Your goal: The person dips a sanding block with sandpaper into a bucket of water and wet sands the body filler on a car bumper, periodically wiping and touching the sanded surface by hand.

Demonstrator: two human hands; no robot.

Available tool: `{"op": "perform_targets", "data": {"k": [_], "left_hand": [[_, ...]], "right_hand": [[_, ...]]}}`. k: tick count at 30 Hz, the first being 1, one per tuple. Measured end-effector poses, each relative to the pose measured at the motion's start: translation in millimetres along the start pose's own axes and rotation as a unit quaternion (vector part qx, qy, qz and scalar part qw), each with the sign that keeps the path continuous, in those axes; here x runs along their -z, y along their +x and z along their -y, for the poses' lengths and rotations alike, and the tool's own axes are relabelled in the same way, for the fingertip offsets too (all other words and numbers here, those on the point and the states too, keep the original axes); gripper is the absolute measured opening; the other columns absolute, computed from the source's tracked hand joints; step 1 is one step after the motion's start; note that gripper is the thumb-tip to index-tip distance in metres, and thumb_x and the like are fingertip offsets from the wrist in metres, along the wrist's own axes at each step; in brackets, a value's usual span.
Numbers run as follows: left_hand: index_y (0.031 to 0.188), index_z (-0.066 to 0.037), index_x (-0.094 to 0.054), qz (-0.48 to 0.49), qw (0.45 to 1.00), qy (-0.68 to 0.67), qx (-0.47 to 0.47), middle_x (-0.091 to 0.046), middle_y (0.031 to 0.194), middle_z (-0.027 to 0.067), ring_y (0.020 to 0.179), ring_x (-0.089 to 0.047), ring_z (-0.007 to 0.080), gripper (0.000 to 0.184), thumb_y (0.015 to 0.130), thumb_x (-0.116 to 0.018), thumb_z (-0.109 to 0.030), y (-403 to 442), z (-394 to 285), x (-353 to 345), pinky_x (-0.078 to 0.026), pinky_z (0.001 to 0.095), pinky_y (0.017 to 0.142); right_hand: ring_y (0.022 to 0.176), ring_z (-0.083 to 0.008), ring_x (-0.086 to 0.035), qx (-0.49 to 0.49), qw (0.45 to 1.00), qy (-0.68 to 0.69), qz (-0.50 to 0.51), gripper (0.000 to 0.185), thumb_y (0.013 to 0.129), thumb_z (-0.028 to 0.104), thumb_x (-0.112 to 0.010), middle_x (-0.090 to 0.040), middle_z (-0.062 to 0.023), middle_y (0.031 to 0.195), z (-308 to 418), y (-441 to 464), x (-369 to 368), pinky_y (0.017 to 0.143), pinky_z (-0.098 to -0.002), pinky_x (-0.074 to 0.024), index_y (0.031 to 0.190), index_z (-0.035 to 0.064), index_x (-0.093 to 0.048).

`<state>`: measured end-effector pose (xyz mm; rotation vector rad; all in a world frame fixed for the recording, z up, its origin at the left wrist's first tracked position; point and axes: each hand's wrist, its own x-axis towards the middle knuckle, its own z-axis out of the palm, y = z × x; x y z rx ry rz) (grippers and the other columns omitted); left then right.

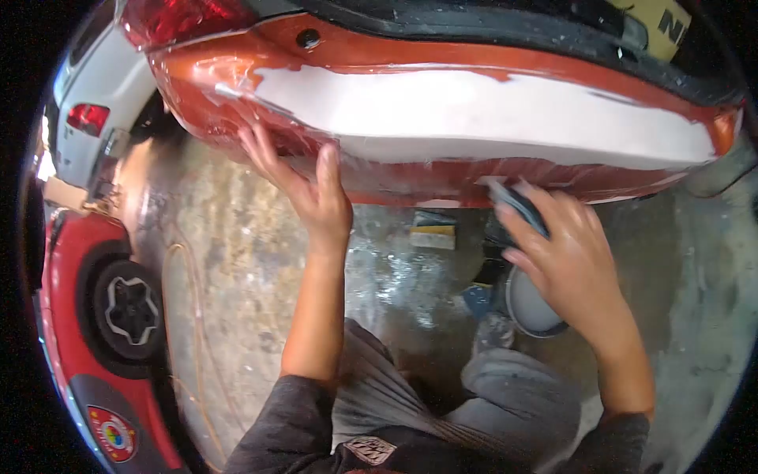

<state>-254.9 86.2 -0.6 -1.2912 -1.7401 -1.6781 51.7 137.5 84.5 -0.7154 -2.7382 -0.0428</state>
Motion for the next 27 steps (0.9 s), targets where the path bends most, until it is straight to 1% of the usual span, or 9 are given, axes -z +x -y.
{"op": "perform_targets", "data": {"k": [3,5,8,11,14,16,19,23,27], "left_hand": [[0.161,0.000,-0.027,0.046,0.995,-0.031,0.079,-0.013,0.169,0.0272,0.157,-0.011,0.0427,0.075,0.099,-0.065,-0.021,-80.1,-12.9,2.0,-0.010,0.0556,0.126],[0.158,0.000,-0.031,0.157,0.982,-0.015,0.102,-0.017,0.167,0.0288,0.154,-0.019,0.0445,0.071,0.097,-0.064,-0.015,-136.2,-19.6,3.0,-0.015,0.0562,0.124],[0.154,0.001,-0.037,0.254,0.955,-0.041,0.146,-0.027,0.162,0.0294,0.149,-0.029,0.0473,0.066,0.095,-0.064,-0.011,-180.6,-25.4,3.6,-0.022,0.0563,0.122],[0.150,0.001,-0.043,0.270,0.938,-0.132,0.175,-0.037,0.156,0.0293,0.143,-0.035,0.0494,0.060,0.095,-0.064,-0.011,-158.5,-33.6,10.2,-0.028,0.0563,0.120],[0.143,0.002,-0.050,0.267,0.939,-0.109,0.186,-0.045,0.148,0.0298,0.136,-0.045,0.0488,0.052,0.095,-0.063,-0.010,-157.5,-33.6,15.1,-0.037,0.0541,0.115],[0.140,0.004,-0.053,0.275,0.938,-0.093,0.188,-0.047,0.146,0.0306,0.133,-0.048,0.0490,0.048,0.095,-0.063,-0.011,-167.1,-32.1,6.2,-0.040,0.0521,0.114],[0.141,0.002,-0.053,0.312,0.910,-0.127,0.240,-0.045,0.150,0.0296,0.136,-0.047,0.0475,0.047,0.098,-0.061,-0.015,-177.3,-30.3,-6.7,-0.039,0.0495,0.115],[0.141,0.003,-0.053,0.288,0.913,-0.123,0.262,-0.047,0.149,0.0294,0.137,-0.047,0.0474,0.047,0.099,-0.061,-0.017,-162.1,-29.5,13.0,-0.040,0.0486,0.115],[0.139,0.002,-0.055,0.282,0.906,-0.131,0.287,-0.050,0.147,0.0279,0.137,-0.048,0.0456,0.045,0.100,-0.060,-0.019,-155.1,-25.6,21.5,-0.040,0.0477,0.115]], "right_hand": [[0.119,-0.0339,-0.059,0.186,0.974,-0.071,-0.110,0.046,0.082,0.019,-0.072,-0.060,-0.0134,0.135,10.2,87.5,3.4,0.096,-0.0483,-0.0501,0.127,0.0142,-0.066],[0.119,-0.0316,-0.059,0.277,0.941,-0.106,-0.161,0.044,0.086,0.022,-0.065,-0.058,-0.0119,0.139,14.3,136.0,-17.7,0.094,-0.0473,-0.0511,0.129,0.0168,-0.065],[0.119,-0.0298,-0.060,0.339,0.917,-0.173,-0.118,0.043,0.086,0.024,-0.063,-0.058,-0.0101,0.140,0.5,133.3,-4.6,0.094,-0.0466,-0.0516,0.129,0.0199,-0.065],[0.119,-0.0259,-0.060,0.332,0.909,-0.233,-0.095,0.043,0.086,0.025,-0.065,-0.059,-0.0068,0.140,-57.3,88.9,8.0,0.092,-0.0449,-0.0503,0.129,0.0251,-0.065],[0.118,-0.0247,-0.060,0.353,0.894,-0.257,-0.101,0.044,0.085,0.026,-0.066,-0.059,-0.0054,0.141,-30.6,108.8,1.2,0.091,-0.0441,-0.0493,0.130,0.0265,-0.065],[0.117,-0.0230,-0.059,0.366,0.884,-0.264,-0.127,0.044,0.086,0.028,-0.064,-0.058,-0.0022,0.141,23.5,149.3,-20.2,0.094,-0.0421,-0.0472,0.130,0.0248,-0.063],[0.119,-0.0222,-0.058,0.373,0.878,-0.240,-0.182,0.042,0.087,0.026,-0.062,-0.059,-0.0016,0.139,61.4,180.1,-40.3,0.097,-0.0402,-0.0473,0.129,0.0247,-0.064],[0.120,-0.0230,-0.059,0.362,0.894,-0.245,-0.097,0.049,0.084,0.026,-0.069,-0.059,-0.0021,0.144,-28.2,119.3,0.9,0.102,-0.0414,-0.0468,0.133,0.0301,-0.065],[0.120,-0.0199,-0.059,0.394,0.872,-0.270,-0.104,0.045,0.084,0.025,-0.066,-0.059,-0.0007,0.143,21.5,154.1,-14.7,0.101,-0.0394,-0.0457,0.129,0.0280,-0.066]]}}
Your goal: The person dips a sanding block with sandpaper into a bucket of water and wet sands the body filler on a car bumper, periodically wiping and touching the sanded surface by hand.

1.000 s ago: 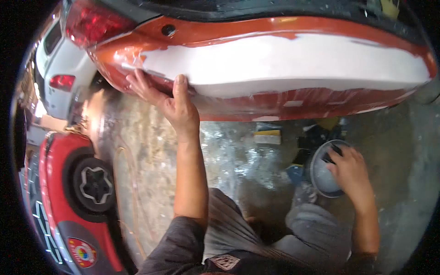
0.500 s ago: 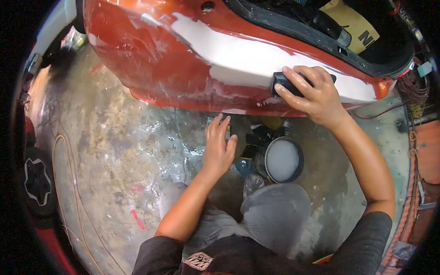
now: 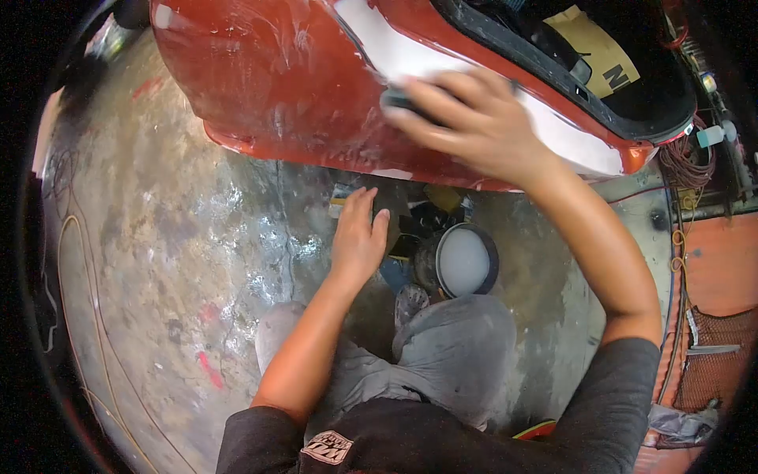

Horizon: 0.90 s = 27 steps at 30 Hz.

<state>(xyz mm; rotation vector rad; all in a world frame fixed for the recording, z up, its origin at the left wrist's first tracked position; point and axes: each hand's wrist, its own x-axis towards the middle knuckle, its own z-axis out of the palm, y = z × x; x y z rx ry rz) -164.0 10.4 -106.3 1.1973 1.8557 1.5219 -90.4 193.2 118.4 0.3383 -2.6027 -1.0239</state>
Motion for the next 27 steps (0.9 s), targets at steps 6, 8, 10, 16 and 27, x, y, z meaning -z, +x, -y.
{"op": "perform_targets", "data": {"k": [6,8,10,16,27], "left_hand": [[0.137,0.002,-0.056,0.052,0.998,0.003,0.047,-0.053,0.144,0.0268,0.134,-0.051,0.0441,0.044,0.100,-0.061,-0.020,-0.3,10.4,-28.6,-0.042,0.0464,0.113],[0.137,0.002,-0.057,0.049,0.998,-0.010,0.034,-0.054,0.143,0.0263,0.133,-0.052,0.0440,0.043,0.100,-0.060,-0.020,-0.8,-1.4,-19.7,-0.043,0.0462,0.112],[0.136,0.002,-0.057,0.033,0.999,-0.025,0.008,-0.055,0.142,0.0258,0.132,-0.054,0.0439,0.042,0.100,-0.060,-0.021,-4.4,-10.5,-12.2,-0.044,0.0459,0.111],[0.133,0.002,-0.060,0.104,0.992,0.030,0.071,-0.060,0.136,0.0214,0.126,-0.058,0.0408,0.041,0.101,-0.059,-0.023,0.3,15.4,-34.0,-0.046,0.0457,0.108],[0.131,0.000,-0.063,0.097,0.990,0.040,0.094,-0.065,0.132,0.0229,0.126,-0.059,0.0403,0.040,0.102,-0.058,-0.026,4.4,18.0,2.9,-0.047,0.0463,0.107]], "right_hand": [[0.123,-0.0150,-0.053,0.010,0.999,-0.037,0.020,0.048,0.085,0.027,-0.063,-0.055,0.0039,0.148,10.0,25.4,-1.2,0.103,-0.0363,-0.0410,0.133,0.0276,-0.065],[0.121,-0.0139,-0.054,0.040,0.997,-0.040,0.059,0.051,0.083,0.027,-0.064,-0.054,0.0042,0.150,-1.4,-34.1,7.7,0.101,-0.0350,-0.0415,0.134,0.0287,-0.065],[0.121,-0.0135,-0.054,0.066,0.994,-0.023,0.080,0.051,0.083,0.026,-0.064,-0.054,0.0042,0.151,-5.1,-39.8,15.8,0.100,-0.0346,-0.0417,0.134,0.0281,-0.066],[0.125,-0.0143,-0.054,0.082,0.996,-0.021,-0.016,0.046,0.085,0.024,-0.062,-0.053,0.0040,0.150,15.5,90.0,-22.0,0.100,-0.0336,-0.0421,0.131,0.0234,-0.065],[0.116,-0.0143,-0.057,0.031,0.997,-0.060,-0.025,0.047,0.083,0.026,-0.064,-0.059,0.0060,0.146,22.5,95.8,-21.1,0.099,-0.0338,-0.0428,0.130,0.0291,-0.068]]}}
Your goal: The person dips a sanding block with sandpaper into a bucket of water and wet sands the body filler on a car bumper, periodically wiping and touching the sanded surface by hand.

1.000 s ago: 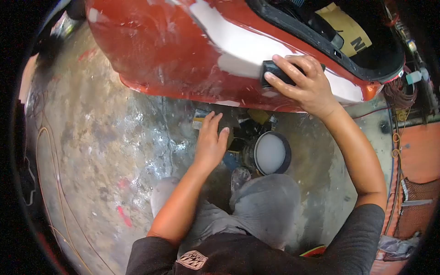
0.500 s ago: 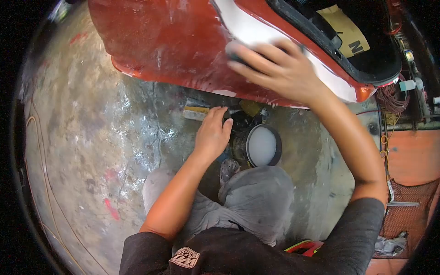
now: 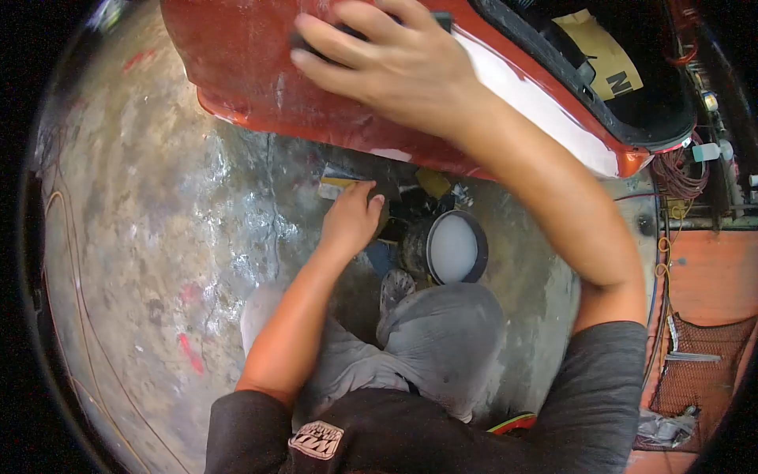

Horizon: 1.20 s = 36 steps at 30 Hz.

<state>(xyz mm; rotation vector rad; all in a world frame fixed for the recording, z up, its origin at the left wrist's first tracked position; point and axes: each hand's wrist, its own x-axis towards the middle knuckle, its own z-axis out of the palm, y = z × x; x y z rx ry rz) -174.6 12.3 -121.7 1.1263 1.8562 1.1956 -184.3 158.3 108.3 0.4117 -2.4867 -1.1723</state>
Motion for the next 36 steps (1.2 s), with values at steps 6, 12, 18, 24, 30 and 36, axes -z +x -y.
{"op": "perform_targets", "data": {"k": [6,12,18,24,30,36], "left_hand": [[0.130,0.000,-0.064,0.019,1.000,-0.002,-0.022,-0.066,0.130,0.0228,0.125,-0.060,0.0400,0.040,0.101,-0.059,-0.027,-6.8,-11.4,0.2,-0.048,0.0464,0.106],[0.131,0.000,-0.064,0.041,0.999,0.002,0.016,-0.065,0.132,0.0226,0.126,-0.060,0.0396,0.041,0.102,-0.058,-0.028,5.7,-8.5,-11.8,-0.047,0.0462,0.107],[0.131,0.001,-0.064,0.087,0.996,0.023,0.014,-0.064,0.135,0.0232,0.127,-0.059,0.0402,0.042,0.102,-0.057,-0.029,-0.5,-6.9,-23.7,-0.047,0.0464,0.108],[0.133,0.001,-0.063,0.041,0.998,0.038,0.013,-0.063,0.136,0.0240,0.128,-0.058,0.0411,0.043,0.102,-0.057,-0.029,1.5,3.0,0.2,-0.046,0.0465,0.108],[0.132,0.001,-0.063,0.087,0.994,0.058,0.032,-0.064,0.134,0.0244,0.126,-0.060,0.0417,0.044,0.102,-0.058,-0.030,6.8,5.2,-10.7,-0.047,0.0467,0.106],[0.133,0.001,-0.063,0.083,0.995,0.026,0.045,-0.062,0.137,0.0253,0.127,-0.059,0.0426,0.045,0.102,-0.056,-0.031,3.2,1.2,6.2,-0.046,0.0467,0.108]], "right_hand": [[0.111,-0.0141,-0.057,0.023,0.996,0.001,0.084,0.043,0.084,0.027,-0.065,-0.061,0.0060,0.143,-12.4,-135.7,27.7,0.094,-0.0316,-0.0432,0.127,0.0281,-0.069],[0.115,-0.0143,-0.057,-0.022,1.000,0.004,-0.001,0.045,0.083,0.027,-0.064,-0.060,0.0067,0.142,0.8,-38.2,5.8,0.097,-0.0345,-0.0421,0.128,0.0294,-0.068],[0.119,-0.0228,-0.055,-0.134,0.988,0.081,0.002,0.051,0.077,0.022,-0.076,-0.062,-0.0003,0.141,-16.0,-149.9,22.3,0.099,-0.0390,-0.0442,0.127,0.0309,-0.070],[0.119,-0.0246,-0.054,-0.152,0.985,0.077,-0.025,0.054,0.076,0.020,-0.078,-0.061,-0.0023,0.141,-3.2,-127.0,15.3,0.099,-0.0421,-0.0429,0.129,0.0312,-0.069],[0.111,-0.0221,-0.057,-0.213,0.976,0.007,-0.038,0.049,0.078,0.021,-0.074,-0.062,0.0006,0.137,16.1,-136.9,15.4,0.096,-0.0398,-0.0435,0.126,0.0334,-0.070],[0.108,-0.0241,-0.057,-0.233,0.970,0.034,-0.059,0.051,0.077,0.019,-0.080,-0.064,-0.0012,0.133,24.5,-157.5,10.3,0.092,-0.0402,-0.0442,0.125,0.0309,-0.070]]}}
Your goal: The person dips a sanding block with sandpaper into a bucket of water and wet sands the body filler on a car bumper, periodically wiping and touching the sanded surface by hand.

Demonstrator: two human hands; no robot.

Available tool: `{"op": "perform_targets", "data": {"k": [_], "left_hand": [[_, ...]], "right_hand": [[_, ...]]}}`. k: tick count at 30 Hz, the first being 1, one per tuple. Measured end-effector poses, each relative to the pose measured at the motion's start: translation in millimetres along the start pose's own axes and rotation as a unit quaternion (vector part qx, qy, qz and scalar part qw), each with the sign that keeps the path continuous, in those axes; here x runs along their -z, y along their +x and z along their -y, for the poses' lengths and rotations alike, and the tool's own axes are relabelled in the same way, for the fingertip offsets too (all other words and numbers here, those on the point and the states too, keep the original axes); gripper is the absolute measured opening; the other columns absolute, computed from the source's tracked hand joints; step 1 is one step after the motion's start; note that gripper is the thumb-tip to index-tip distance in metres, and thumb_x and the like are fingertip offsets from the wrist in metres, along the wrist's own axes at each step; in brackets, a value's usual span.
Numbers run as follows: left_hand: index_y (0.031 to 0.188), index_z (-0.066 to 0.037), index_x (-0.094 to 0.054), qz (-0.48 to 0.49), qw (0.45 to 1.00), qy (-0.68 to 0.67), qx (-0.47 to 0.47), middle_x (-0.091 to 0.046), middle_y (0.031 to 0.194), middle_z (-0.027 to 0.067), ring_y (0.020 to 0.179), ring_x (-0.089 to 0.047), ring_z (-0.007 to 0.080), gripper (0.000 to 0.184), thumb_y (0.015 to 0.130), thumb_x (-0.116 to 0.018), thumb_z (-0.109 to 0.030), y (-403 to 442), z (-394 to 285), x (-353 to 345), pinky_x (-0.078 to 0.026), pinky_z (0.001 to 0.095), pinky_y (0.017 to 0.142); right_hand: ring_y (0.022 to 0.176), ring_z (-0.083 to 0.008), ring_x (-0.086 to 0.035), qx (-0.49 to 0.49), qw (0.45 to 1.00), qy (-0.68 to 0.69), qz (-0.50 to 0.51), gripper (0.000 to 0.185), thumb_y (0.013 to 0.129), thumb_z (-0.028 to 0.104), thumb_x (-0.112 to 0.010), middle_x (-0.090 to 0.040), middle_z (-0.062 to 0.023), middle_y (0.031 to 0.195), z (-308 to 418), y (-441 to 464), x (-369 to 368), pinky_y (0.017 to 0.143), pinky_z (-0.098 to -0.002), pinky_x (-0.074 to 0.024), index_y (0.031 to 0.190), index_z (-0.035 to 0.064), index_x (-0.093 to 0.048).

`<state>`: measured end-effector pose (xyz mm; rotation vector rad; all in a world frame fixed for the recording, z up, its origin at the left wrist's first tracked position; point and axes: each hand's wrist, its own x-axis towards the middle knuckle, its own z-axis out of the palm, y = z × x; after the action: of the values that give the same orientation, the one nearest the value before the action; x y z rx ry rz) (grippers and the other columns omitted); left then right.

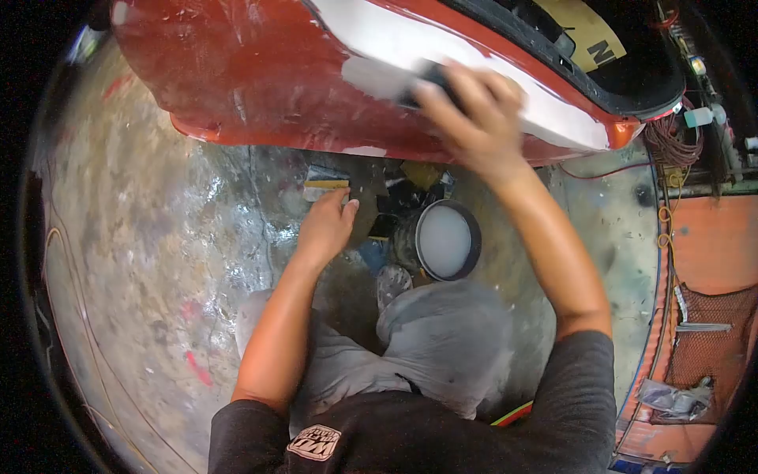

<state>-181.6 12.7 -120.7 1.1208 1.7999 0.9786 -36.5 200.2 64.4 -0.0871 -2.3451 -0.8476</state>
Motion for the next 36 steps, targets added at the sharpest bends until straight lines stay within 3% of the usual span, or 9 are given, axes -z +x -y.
{"op": "perform_targets", "data": {"k": [7,11,16,19,20,24,27,34,36], "left_hand": [[0.134,0.001,-0.063,0.031,0.999,0.030,-0.012,-0.062,0.138,0.0259,0.127,-0.059,0.0420,0.047,0.102,-0.056,-0.032,18.0,25.9,-23.5,-0.046,0.0465,0.108],[0.136,0.002,-0.061,0.037,0.999,0.005,0.003,-0.061,0.138,0.0267,0.130,-0.057,0.0424,0.049,0.102,-0.055,-0.033,15.6,26.9,-6.1,-0.044,0.0472,0.111],[0.138,-0.002,-0.062,0.031,0.999,0.022,-0.019,-0.067,0.128,0.0279,0.118,-0.065,0.0436,0.050,0.101,-0.057,-0.037,20.9,34.2,-22.4,-0.050,0.0446,0.102],[0.135,0.003,-0.062,0.094,0.995,0.009,-0.012,-0.061,0.138,0.0281,0.131,-0.057,0.0434,0.050,0.102,-0.055,-0.034,29.2,32.6,-46.4,-0.045,0.0481,0.110],[0.134,0.003,-0.062,0.056,0.981,-0.079,-0.165,-0.061,0.137,0.0285,0.129,-0.058,0.0447,0.049,0.102,-0.055,-0.033,31.1,48.6,-65.3,-0.045,0.0490,0.110],[0.135,0.003,-0.061,0.115,0.991,0.019,-0.061,-0.061,0.137,0.0287,0.129,-0.058,0.0455,0.049,0.101,-0.056,-0.033,20.9,26.6,-49.7,-0.045,0.0486,0.110],[0.136,0.002,-0.061,0.085,0.994,0.014,-0.063,-0.061,0.138,0.0275,0.130,-0.057,0.0442,0.050,0.101,-0.056,-0.034,14.4,34.2,-31.1,-0.044,0.0470,0.111],[0.138,0.002,-0.060,0.079,0.997,0.022,-0.007,-0.059,0.141,0.0279,0.133,-0.056,0.0426,0.052,0.102,-0.056,-0.035,24.1,45.9,-19.1,-0.043,0.0457,0.113],[0.137,0.002,-0.061,0.094,0.996,0.009,0.005,-0.059,0.141,0.0280,0.133,-0.056,0.0424,0.051,0.102,-0.056,-0.034,27.4,46.8,-25.1,-0.042,0.0452,0.113]], "right_hand": [[0.111,-0.0228,-0.058,-0.071,0.997,0.011,0.014,0.052,0.082,0.032,-0.082,-0.062,-0.0026,0.135,19.5,17.3,1.1,0.089,-0.0423,-0.0416,0.132,0.0304,-0.067],[0.107,-0.0356,-0.059,-0.329,0.944,-0.005,-0.003,0.041,0.090,0.027,-0.079,-0.065,-0.0166,0.124,-21.2,-52.7,31.9,0.097,-0.0468,-0.0440,0.124,0.0068,-0.070],[0.107,-0.0354,-0.054,-0.450,0.885,-0.012,-0.118,0.038,0.088,0.029,-0.079,-0.060,-0.0159,0.109,43.0,19.6,-15.5,0.095,-0.0502,-0.0411,0.120,0.0100,-0.072],[0.104,-0.0352,-0.054,-0.411,0.900,0.047,-0.140,0.040,0.085,0.025,-0.080,-0.058,-0.0167,0.107,83.6,99.0,-42.1,0.095,-0.0482,-0.0424,0.119,0.0085,-0.071],[0.105,-0.0371,-0.053,-0.446,0.879,0.055,-0.159,0.040,0.086,0.028,-0.080,-0.058,-0.0182,0.110,99.9,131.4,-44.3,0.095,-0.0496,-0.0422,0.119,0.0093,-0.071],[0.114,-0.0398,-0.055,-0.421,0.904,0.057,-0.043,0.053,0.086,0.036,-0.080,-0.060,-0.0203,0.116,71.7,88.1,-13.0,0.099,-0.0491,-0.0466,0.131,0.0098,-0.069],[0.099,-0.0361,-0.059,-0.462,0.886,0.040,0.001,0.047,0.084,0.041,-0.080,-0.061,-0.0175,0.100,36.5,20.9,20.9,0.088,-0.0495,-0.0490,0.119,0.0096,-0.074],[0.099,-0.0395,-0.054,-0.423,0.887,0.088,-0.163,0.042,0.087,0.035,-0.078,-0.056,-0.0180,0.104,85.7,120.5,-42.6,0.089,-0.0512,-0.0454,0.122,0.0135,-0.072],[0.118,-0.0481,-0.054,-0.434,0.870,0.151,-0.179,0.038,0.091,0.027,-0.074,-0.056,-0.0262,0.125,89.4,132.8,-42.6,0.101,-0.0526,-0.0468,0.125,0.0116,-0.070]]}}
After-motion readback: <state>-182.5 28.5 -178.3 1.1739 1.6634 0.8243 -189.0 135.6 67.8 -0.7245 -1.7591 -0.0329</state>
